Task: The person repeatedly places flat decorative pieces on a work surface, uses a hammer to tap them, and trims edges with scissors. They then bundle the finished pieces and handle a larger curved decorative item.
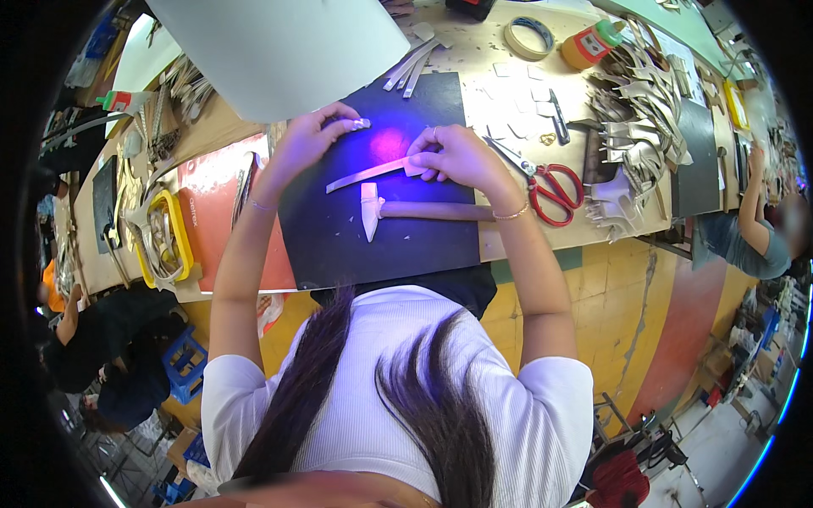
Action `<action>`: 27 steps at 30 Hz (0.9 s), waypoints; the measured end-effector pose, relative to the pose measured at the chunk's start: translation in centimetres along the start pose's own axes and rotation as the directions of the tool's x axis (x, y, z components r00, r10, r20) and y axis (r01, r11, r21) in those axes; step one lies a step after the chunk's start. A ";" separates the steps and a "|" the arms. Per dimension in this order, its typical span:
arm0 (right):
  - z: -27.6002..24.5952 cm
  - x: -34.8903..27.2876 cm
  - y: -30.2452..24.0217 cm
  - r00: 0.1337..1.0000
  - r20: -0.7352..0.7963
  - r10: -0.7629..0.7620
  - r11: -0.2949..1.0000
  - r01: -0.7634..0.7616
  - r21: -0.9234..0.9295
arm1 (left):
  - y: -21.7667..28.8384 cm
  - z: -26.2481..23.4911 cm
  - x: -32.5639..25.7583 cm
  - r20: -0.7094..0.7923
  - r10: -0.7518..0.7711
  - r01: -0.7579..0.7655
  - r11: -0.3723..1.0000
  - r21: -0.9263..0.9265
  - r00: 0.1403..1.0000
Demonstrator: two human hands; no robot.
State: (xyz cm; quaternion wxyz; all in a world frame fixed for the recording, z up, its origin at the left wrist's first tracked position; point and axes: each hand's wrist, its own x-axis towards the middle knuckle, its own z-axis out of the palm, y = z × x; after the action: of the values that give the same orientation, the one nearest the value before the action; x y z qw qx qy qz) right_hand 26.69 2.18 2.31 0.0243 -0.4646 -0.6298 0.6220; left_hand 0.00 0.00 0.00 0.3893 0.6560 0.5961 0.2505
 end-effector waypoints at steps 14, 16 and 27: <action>-10.0 15.7 0.7 0.618 -0.524 -0.587 0.737 0.139 -0.662 | 0.2 5.2 -1.7 -0.354 0.389 -0.166 0.838 0.520 0.851; -10.4 19.2 1.4 0.656 -0.527 -0.540 0.723 0.041 -0.690 | -0.1 5.1 -1.9 -0.358 0.389 -0.149 0.826 0.543 0.849; -12.0 21.3 1.7 0.719 -0.444 -0.535 0.762 0.183 -0.621 | -0.9 5.1 -2.0 -0.310 0.420 -0.189 0.802 0.567 0.853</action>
State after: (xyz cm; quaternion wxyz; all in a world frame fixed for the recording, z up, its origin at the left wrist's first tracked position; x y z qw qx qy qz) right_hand 22.87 24.06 -8.04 0.2164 -0.4858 -0.8170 0.2227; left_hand 3.22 -3.05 -3.37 0.0142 0.7549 0.5942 0.2772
